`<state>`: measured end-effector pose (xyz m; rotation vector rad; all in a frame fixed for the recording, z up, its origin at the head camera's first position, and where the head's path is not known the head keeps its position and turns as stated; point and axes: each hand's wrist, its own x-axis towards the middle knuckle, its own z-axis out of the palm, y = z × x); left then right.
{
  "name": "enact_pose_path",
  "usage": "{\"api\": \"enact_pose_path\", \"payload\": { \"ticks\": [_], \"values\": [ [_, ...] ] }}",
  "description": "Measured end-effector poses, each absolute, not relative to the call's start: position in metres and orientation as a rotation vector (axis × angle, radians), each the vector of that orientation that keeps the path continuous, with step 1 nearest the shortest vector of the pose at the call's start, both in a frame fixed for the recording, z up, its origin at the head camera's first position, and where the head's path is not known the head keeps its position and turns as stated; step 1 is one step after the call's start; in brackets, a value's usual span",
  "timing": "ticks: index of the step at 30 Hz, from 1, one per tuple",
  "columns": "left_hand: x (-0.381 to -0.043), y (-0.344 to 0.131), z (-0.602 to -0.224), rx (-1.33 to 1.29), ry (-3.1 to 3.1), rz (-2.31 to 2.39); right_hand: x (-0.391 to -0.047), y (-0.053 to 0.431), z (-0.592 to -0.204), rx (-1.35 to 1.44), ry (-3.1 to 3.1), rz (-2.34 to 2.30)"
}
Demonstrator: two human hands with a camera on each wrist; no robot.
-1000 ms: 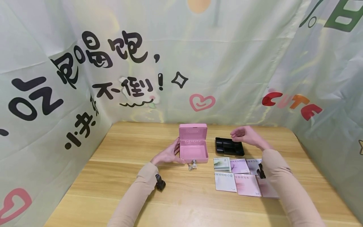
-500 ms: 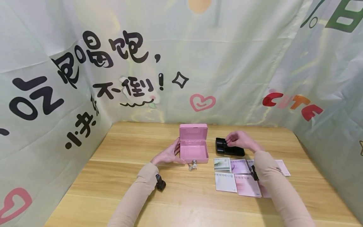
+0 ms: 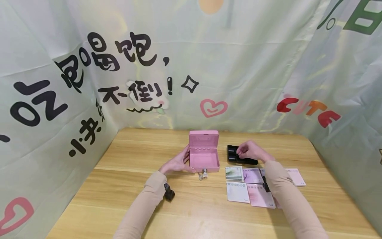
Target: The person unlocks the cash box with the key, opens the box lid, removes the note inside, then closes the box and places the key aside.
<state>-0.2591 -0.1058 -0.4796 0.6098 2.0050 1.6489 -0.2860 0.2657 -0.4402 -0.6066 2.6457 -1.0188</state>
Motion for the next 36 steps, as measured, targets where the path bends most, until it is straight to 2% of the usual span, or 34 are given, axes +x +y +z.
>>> {"api": "enact_pose_path", "payload": {
  "ticks": [22,36],
  "values": [
    [-0.2579,-0.1063,-0.4795,0.622,1.995,1.659,-0.2851,0.2621,-0.4434,-0.675,2.698,-0.977],
    [-0.2567,-0.1056,-0.479,0.613,2.02,1.645,-0.2816,0.2664,-0.4354,-0.622,2.725,-0.999]
  ]
}}
